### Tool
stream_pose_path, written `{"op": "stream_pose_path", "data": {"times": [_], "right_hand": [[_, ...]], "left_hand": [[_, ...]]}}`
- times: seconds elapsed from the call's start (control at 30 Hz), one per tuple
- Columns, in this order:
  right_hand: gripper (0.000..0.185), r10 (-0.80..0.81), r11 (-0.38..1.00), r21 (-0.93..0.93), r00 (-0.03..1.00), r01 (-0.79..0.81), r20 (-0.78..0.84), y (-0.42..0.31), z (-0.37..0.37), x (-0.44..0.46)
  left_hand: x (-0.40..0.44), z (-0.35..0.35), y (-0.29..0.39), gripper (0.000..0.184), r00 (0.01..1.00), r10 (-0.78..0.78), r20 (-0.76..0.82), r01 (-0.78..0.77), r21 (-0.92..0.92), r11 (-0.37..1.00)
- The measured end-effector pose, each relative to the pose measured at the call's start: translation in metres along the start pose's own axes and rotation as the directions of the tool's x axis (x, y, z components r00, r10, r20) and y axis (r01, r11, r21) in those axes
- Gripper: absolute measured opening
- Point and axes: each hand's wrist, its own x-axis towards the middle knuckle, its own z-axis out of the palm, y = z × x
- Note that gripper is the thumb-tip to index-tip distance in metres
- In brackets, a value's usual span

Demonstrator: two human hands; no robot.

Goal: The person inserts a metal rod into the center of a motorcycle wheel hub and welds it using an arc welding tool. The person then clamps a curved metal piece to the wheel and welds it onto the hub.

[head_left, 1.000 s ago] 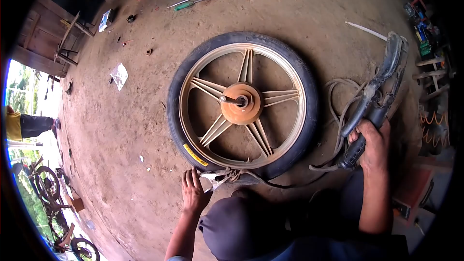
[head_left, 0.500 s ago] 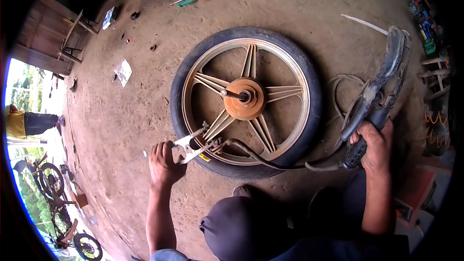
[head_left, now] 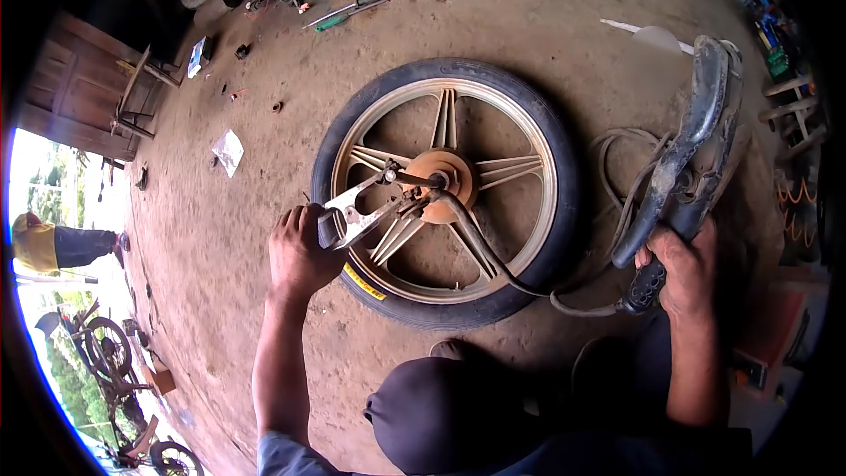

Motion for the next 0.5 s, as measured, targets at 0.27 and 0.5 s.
{"op": "stream_pose_path", "data": {"times": [0.27,0.5], "right_hand": [[0.007,0.096,0.995,0.013,0.995,-0.096,-0.018,0.002,-0.002,-0.003],[0.010,0.191,0.979,-0.085,0.981,-0.188,0.034,-0.005,-0.004,-0.002]], "left_hand": [[0.025,0.002,-0.004,0.060,0.998,0.046,-0.042,-0.045,0.013,0.999],[0.051,0.004,-0.021,0.072,0.984,0.174,-0.036,-0.175,-0.031,0.984]]}}
